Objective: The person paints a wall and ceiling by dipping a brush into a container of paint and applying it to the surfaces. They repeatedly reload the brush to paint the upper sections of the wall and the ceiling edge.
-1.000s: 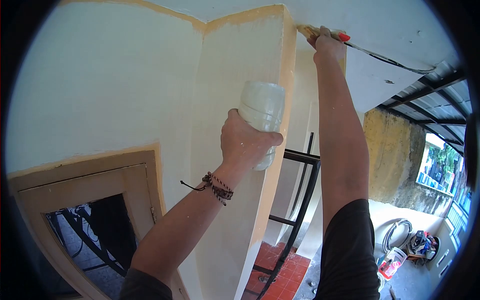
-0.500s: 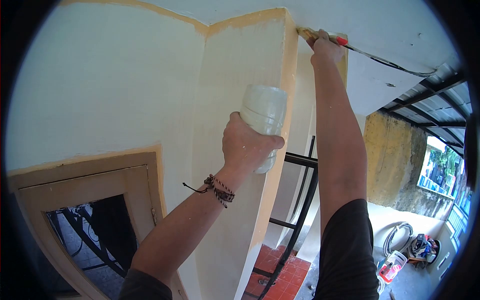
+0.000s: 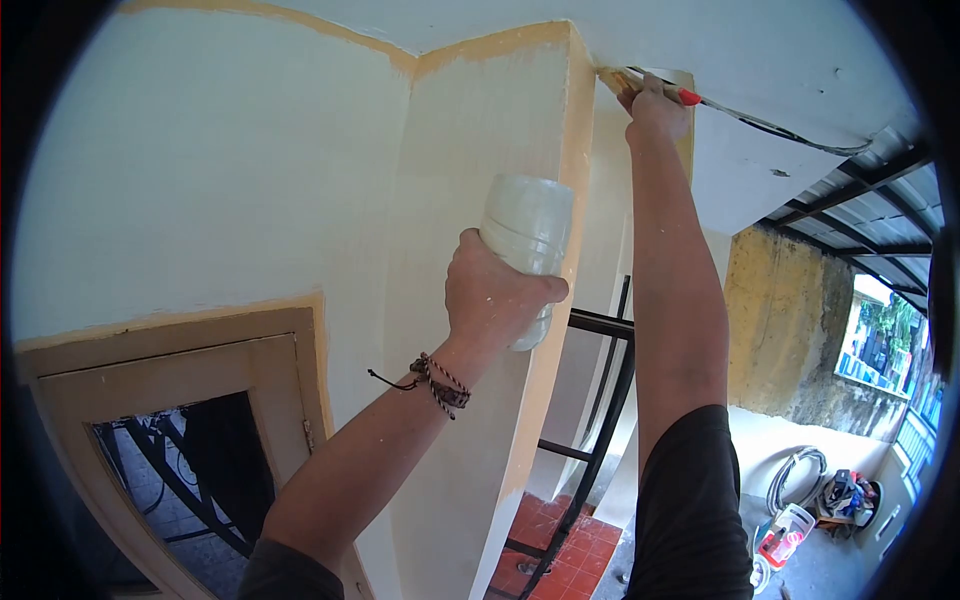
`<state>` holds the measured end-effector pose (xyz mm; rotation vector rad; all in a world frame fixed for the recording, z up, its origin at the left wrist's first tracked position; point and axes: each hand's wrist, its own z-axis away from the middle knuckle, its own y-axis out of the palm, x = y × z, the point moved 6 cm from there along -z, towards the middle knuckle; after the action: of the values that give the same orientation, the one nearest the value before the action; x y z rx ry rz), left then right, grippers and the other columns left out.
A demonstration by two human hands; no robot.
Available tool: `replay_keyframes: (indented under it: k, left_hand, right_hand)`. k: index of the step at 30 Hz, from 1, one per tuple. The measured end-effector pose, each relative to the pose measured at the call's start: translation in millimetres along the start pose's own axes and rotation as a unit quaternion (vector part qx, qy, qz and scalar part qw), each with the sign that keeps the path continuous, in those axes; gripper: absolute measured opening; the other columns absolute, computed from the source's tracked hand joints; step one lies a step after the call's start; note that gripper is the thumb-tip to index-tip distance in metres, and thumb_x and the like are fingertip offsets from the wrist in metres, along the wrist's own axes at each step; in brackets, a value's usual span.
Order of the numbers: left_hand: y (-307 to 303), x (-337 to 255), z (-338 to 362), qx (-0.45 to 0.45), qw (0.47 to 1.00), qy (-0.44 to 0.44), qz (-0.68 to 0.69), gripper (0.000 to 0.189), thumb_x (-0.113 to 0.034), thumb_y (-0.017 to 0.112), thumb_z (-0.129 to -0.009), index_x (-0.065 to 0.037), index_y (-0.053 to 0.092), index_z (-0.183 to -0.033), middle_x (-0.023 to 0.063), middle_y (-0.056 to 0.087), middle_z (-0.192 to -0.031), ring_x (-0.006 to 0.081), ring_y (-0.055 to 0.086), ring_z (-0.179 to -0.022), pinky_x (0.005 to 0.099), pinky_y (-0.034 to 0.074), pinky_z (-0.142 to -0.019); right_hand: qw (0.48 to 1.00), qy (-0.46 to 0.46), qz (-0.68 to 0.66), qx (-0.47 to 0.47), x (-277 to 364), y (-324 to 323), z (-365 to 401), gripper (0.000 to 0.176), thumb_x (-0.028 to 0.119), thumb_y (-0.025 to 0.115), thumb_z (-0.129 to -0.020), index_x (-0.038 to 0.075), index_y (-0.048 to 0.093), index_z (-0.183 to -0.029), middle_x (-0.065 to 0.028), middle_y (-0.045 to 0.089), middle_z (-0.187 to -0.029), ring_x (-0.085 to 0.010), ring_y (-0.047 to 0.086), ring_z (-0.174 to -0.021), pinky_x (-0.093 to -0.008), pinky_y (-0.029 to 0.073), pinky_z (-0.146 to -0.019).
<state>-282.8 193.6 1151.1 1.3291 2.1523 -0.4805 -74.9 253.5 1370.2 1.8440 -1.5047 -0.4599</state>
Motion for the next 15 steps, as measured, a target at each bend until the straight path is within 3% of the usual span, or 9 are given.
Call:
replay_keyframes:
  k: [3,5,9,11,15]
  left_hand:
    - [0,0,0,0.004,1.000,-0.004,0.003,0.069,-0.019,0.082,-0.050,0.007,0.047,-0.104,0.0196,0.061,-0.097,0.0308,0.065,-0.085,0.0397,0.056,-0.073]
    - [0,0,0,0.003,1.000,-0.002,-0.005,0.070,-0.019,0.082,-0.051,0.007,0.047,-0.105,0.0197,0.060,-0.097,0.0310,0.065,-0.085,0.0397,0.056,-0.073]
    - [0,2,0,0.003,1.000,-0.003,-0.008,0.070,-0.020,0.082,-0.051,0.007,0.047,-0.105,0.0197,0.060,-0.097,0.0311,0.064,-0.085,0.0398,0.056,-0.073]
    - [1,3,-1,-0.006,1.000,-0.002,-0.023,0.069,-0.020,0.082,-0.051,0.007,0.047,-0.104,0.0198,0.060,-0.097,0.0312,0.065,-0.085,0.0398,0.056,-0.073]
    - [0,-1,0,0.000,1.000,0.005,0.001,0.068,-0.019,0.081,-0.051,0.007,0.047,-0.104,0.0198,0.061,-0.096,0.0311,0.065,-0.084,0.0397,0.056,-0.073]
  right_hand:
    - [1.000,0.018,-0.015,-0.009,-4,4,2,0.030,0.009,0.064,-0.086,-0.016,0.053,-0.097,-0.0193,0.065,-0.086,-0.0238,0.066,-0.058,-0.0285,0.055,-0.046]
    - [0.997,0.009,0.074,0.004,2,9,1,0.027,0.009,0.065,-0.085,-0.014,0.054,-0.093,-0.0187,0.066,-0.083,-0.0237,0.065,-0.056,-0.0285,0.053,-0.044]
    - [0.999,0.006,0.016,0.047,10,20,3,0.025,0.009,0.066,-0.083,-0.013,0.055,-0.088,-0.0184,0.065,-0.079,-0.0237,0.065,-0.055,-0.0286,0.055,-0.046]
    - [0.996,0.017,0.038,0.079,16,25,4,0.034,0.015,0.066,-0.086,-0.011,0.053,-0.104,-0.0164,0.067,-0.089,-0.0221,0.069,-0.064,-0.0258,0.059,-0.056]
    - [0.994,-0.001,0.047,0.096,34,32,7,0.033,0.012,0.066,-0.085,-0.012,0.053,-0.103,-0.0191,0.066,-0.089,-0.0236,0.069,-0.064,-0.0263,0.060,-0.057]
